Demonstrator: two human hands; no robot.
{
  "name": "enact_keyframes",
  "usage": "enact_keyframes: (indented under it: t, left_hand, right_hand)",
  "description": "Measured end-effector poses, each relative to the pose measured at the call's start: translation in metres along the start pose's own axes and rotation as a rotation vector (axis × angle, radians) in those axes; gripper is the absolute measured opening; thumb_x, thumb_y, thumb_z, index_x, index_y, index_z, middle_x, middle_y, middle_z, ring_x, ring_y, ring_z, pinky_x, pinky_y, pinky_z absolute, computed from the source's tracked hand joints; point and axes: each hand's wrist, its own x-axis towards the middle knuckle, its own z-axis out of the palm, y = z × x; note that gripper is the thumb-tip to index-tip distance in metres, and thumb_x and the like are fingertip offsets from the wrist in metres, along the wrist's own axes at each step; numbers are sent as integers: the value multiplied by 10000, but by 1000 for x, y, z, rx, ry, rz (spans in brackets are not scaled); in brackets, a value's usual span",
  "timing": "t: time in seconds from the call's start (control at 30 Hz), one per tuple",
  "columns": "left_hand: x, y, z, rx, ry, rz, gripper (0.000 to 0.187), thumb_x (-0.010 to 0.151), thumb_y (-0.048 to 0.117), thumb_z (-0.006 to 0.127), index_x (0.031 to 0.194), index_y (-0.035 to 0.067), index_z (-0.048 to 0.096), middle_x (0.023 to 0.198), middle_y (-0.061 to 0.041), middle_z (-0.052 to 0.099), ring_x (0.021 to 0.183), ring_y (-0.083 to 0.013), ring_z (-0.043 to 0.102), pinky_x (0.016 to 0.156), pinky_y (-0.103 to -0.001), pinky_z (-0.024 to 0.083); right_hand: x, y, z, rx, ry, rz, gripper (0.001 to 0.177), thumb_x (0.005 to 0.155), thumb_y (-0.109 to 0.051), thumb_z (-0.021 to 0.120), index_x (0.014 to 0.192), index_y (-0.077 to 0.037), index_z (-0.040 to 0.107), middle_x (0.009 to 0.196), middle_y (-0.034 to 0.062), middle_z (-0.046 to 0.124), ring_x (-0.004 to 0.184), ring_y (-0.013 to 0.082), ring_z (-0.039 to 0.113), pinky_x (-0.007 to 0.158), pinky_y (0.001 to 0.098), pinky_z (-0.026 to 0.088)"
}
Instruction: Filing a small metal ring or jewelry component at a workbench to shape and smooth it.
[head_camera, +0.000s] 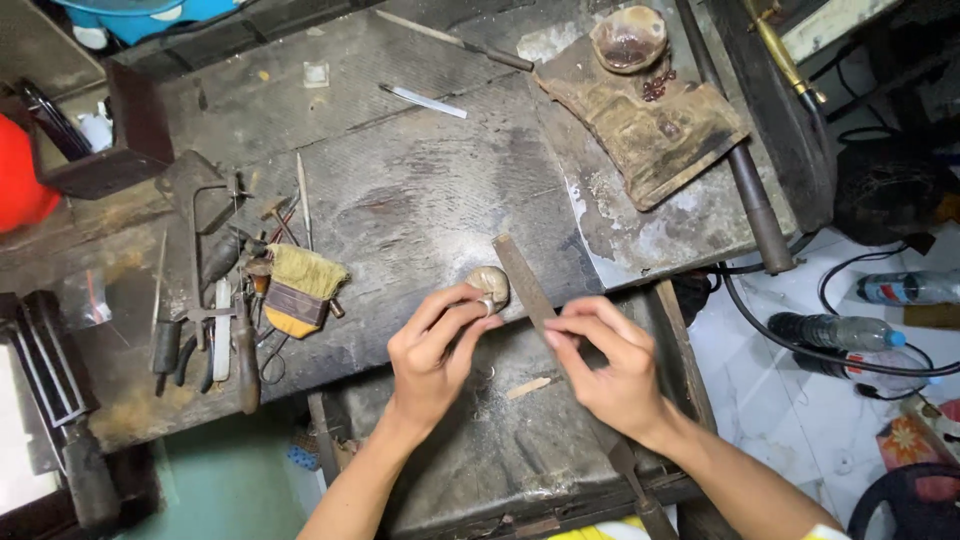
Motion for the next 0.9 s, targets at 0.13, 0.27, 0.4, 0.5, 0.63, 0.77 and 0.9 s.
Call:
enact_keyframes:
  t: [0.13, 0.27, 0.4, 0.5, 0.63, 0.77, 0.9]
  left_hand:
    - [10, -8, -1, -18, -171, 81, 57, 955, 58, 721, 960, 2, 710, 1024, -142, 666, 926, -250, 698, 880, -326, 562]
    - [13, -12, -1, 19, -186, 102, 59, 950, 47, 725, 947, -10, 711, 1011, -151, 683, 942, -270, 712, 873, -332, 575]
    - [5, -23, -1, 48, -186, 38, 80, 964, 94, 717, 993, 20, 730, 1036, -122, 696, 954, -241, 711, 886, -321, 551]
    - [4, -25, 2, 44, -170, 62, 149, 918, 110, 774, 995, -7, 722, 1049, -144, 704, 944, -249, 723, 891, -326, 579]
    - [3, -18, 1, 27, -175, 51, 84, 962, 25, 709, 1023, -32, 699, 1119, -176, 695, 1007, -278, 721, 972, -336, 568]
    - [5, -14, -2, 39, -195, 96, 84, 970, -6, 683, 1027, -66, 670, 1111, -210, 684, 1003, -318, 712, 962, -387, 568]
    - [2, -13, -1, 51, -186, 126, 95, 984, -30, 654, 1054, -94, 655, 1106, -225, 663, 952, -340, 695, 924, -417, 570]
  right_hand:
    - [-43, 13, -20, -79, -127, 49, 180, 843, -6, 754, 1011, 54, 729, 975, 173, 712, 882, 251, 702, 786, 271, 633]
    - [-77, 9, -31, -187, -121, 173, 400, 850, -121, 779, 1207, 25, 676, 1103, 141, 701, 845, 185, 700, 814, 252, 614]
    - [-117, 9, -24, -212, -112, 241, 596, 809, -193, 829, 1319, 26, 611, 1214, 146, 696, 901, 187, 688, 820, 271, 624]
    - [-121, 6, -21, -228, -139, 200, 548, 879, -161, 763, 1375, -12, 585, 1302, 123, 688, 1152, 214, 701, 1076, 296, 512]
    - [-117, 1, -19, -198, -211, 228, 533, 942, -92, 657, 1454, -11, 531, 1199, 129, 634, 1044, 216, 691, 955, 270, 539]
    - [-122, -9, -16, -88, -136, 323, 465, 964, -125, 552, 1409, 10, 563, 1136, 96, 677, 579, 113, 438, 571, 252, 415]
    - [-141, -19, -17, 53, -73, 494, 444, 994, -197, 484, 1390, -43, 616, 734, 22, 611, 439, 73, 428, 424, 252, 383]
